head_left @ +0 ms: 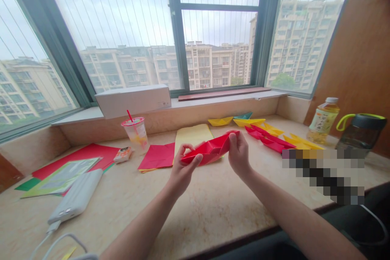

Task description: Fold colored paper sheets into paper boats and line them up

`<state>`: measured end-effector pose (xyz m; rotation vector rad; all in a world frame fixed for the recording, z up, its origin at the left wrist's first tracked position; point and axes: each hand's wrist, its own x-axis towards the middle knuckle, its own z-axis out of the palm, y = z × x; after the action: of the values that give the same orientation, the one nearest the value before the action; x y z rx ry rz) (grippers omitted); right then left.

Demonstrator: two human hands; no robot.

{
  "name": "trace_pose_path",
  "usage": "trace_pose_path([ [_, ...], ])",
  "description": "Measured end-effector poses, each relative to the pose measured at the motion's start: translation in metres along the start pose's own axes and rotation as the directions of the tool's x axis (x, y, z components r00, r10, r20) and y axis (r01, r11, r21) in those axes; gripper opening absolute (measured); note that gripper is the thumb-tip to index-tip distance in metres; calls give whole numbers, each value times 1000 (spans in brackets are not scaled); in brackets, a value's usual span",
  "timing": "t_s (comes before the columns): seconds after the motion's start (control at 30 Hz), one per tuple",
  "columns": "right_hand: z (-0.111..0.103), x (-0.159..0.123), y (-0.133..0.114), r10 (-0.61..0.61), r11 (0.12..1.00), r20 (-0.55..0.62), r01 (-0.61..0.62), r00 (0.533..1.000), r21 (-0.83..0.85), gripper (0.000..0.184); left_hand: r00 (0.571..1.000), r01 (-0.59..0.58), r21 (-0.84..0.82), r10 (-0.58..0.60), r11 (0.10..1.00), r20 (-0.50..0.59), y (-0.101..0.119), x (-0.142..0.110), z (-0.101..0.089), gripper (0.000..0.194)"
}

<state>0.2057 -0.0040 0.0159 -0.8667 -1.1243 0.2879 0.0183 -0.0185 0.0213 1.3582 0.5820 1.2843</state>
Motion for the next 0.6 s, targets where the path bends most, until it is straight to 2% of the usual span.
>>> trace_pose_path([
  [0.17, -2, 4, -2, -13, 1000, -79, 13, 997, -1, 34, 999, -30, 164, 27, 986, 20, 8, -1, 1, 27],
  [0.27, -5, 5, -1, -38, 999, -102, 35, 994, -30, 32, 989, -56, 314, 9, 948, 151, 18, -1, -1, 18],
  [0.33, -9, 5, 0, -73, 995, -49, 69, 996, -77, 30, 966, -104, 388, 0, 916, 260, 24, -1, -3, 22],
  [0.47, -13, -1, 3, -116, 977, 177, 145, 977, -157, 25, 900, -219, 543, -48, 811, 434, 30, -4, -5, 36],
  [0.53, -11, -7, 4, -115, 975, 252, 158, 961, -158, 23, 878, -262, 594, -68, 761, 474, 29, -6, -1, 40],
  [0.6, -8, -12, 3, -103, 978, 289, 149, 952, -145, 24, 885, -290, 631, -50, 719, 464, 26, -7, 4, 32],
])
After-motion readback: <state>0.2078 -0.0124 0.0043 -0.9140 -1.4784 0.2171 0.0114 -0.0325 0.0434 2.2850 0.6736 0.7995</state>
